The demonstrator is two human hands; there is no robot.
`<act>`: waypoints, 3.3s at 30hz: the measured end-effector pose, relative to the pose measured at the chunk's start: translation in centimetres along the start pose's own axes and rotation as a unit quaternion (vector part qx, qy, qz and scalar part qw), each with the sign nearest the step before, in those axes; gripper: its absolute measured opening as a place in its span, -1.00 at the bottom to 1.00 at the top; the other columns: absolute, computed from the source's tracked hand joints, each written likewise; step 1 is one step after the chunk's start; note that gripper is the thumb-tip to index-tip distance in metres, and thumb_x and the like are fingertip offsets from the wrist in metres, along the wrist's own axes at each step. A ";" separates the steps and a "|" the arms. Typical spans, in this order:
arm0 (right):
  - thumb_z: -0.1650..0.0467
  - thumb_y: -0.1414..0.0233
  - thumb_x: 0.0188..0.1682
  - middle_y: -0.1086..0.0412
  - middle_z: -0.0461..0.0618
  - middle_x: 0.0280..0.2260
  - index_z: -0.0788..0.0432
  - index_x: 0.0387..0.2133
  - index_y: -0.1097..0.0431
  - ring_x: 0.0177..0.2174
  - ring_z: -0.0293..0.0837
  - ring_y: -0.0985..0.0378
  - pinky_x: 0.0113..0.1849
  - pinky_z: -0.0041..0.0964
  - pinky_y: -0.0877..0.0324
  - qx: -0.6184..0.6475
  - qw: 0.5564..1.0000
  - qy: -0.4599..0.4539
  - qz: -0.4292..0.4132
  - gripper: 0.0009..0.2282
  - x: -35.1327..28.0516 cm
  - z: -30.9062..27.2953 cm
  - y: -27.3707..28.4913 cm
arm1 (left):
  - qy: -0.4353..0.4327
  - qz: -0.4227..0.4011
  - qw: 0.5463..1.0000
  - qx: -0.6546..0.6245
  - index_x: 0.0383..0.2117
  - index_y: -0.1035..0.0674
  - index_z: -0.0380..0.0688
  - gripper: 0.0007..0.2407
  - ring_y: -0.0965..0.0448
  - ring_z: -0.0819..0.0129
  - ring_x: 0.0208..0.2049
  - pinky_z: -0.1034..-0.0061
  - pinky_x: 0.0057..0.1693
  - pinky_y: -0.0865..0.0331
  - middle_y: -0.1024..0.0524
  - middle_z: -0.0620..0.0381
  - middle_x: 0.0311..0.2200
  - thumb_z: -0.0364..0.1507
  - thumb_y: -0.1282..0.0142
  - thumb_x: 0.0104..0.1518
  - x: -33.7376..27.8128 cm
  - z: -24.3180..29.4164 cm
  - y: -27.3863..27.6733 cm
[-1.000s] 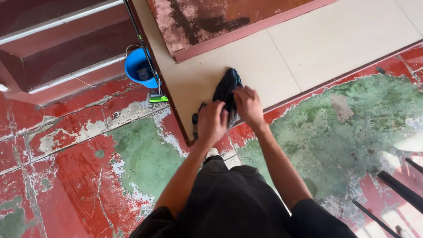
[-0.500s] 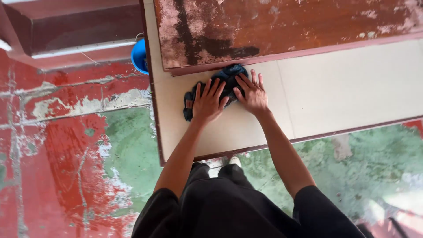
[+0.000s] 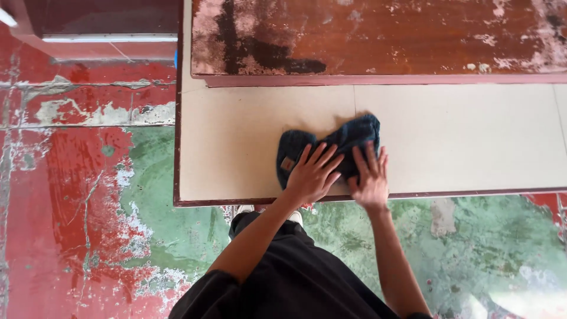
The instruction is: Wiping down restaurant tables and counters with a damp cloth.
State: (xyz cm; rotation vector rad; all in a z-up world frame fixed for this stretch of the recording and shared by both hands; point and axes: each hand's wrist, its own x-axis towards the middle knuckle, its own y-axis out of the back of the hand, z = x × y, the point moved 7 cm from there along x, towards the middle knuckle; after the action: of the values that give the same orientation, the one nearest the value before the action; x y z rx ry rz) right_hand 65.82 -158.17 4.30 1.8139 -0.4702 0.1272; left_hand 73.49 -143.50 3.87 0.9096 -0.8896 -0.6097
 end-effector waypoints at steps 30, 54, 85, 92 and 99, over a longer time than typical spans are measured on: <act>0.26 0.16 0.18 -0.07 -0.01 0.39 -0.06 0.33 -0.21 0.37 0.08 0.00 0.31 0.30 0.29 -0.009 0.987 -0.162 -0.003 -0.57 9.2 9.7 -5.3 | 0.065 -0.006 0.997 0.035 0.30 -0.36 0.16 -0.54 -0.15 -0.04 0.38 -0.33 0.36 0.18 -0.22 0.07 0.36 -0.13 0.12 0.26 14.2 -4.7 -9.4; 0.15 0.18 0.21 -0.06 0.04 0.40 -0.13 0.33 -0.24 0.36 0.15 -0.05 0.31 0.13 0.03 0.112 0.975 0.132 -0.138 -0.57 18.7 -25.2 -17.9 | 0.311 0.057 0.942 0.117 0.39 -0.26 -0.10 -0.51 -0.09 0.00 0.44 -0.13 0.44 0.16 -0.20 -0.02 0.41 -0.22 0.13 0.35 -7.4 -27.6 9.9; 0.53 -0.32 -0.25 -0.51 0.00 -0.10 0.10 -0.15 -0.60 -0.25 -0.03 -0.67 -0.22 -0.23 -0.58 0.169 0.961 -0.077 0.203 -0.66 17.3 7.1 -3.9 | 0.374 0.426 0.778 -0.270 -0.10 -0.41 -0.31 -0.69 -0.48 -0.06 -0.15 0.25 -0.11 -0.53 -0.37 -0.18 -0.13 -0.68 -0.16 0.00 13.1 -13.7 -5.6; 0.53 -0.31 -0.21 -0.54 0.10 -0.15 0.26 -0.17 -0.54 -0.25 -0.08 -0.68 -0.20 -0.27 -0.63 0.238 0.899 -0.249 0.271 -0.70 15.6 12.5 -5.9 | 0.293 0.365 0.827 -0.312 -0.24 -0.56 -0.21 -0.77 -0.64 0.22 -0.37 0.40 -0.26 -0.59 -0.54 -0.01 -0.27 -0.52 -0.35 0.00 15.5 -13.1 -9.2; 0.51 -0.19 -0.24 -0.48 0.13 -0.06 0.15 -0.09 -0.50 -0.07 0.18 -0.46 -0.04 -0.03 -0.43 0.135 0.979 -0.074 0.136 -0.63 16.6 -1.3 -10.8 | 0.334 0.268 0.885 -0.183 -0.24 -0.65 -0.17 -0.72 -0.66 0.11 -0.33 0.32 -0.18 -0.53 -0.63 -0.06 -0.25 -0.41 -0.40 -0.10 8.8 -21.8 -0.7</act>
State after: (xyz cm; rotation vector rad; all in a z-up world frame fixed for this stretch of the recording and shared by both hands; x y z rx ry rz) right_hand 85.25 -158.72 0.32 2.0246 -0.8412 0.2549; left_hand 96.60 -141.67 -0.25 0.4347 -0.3419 0.0422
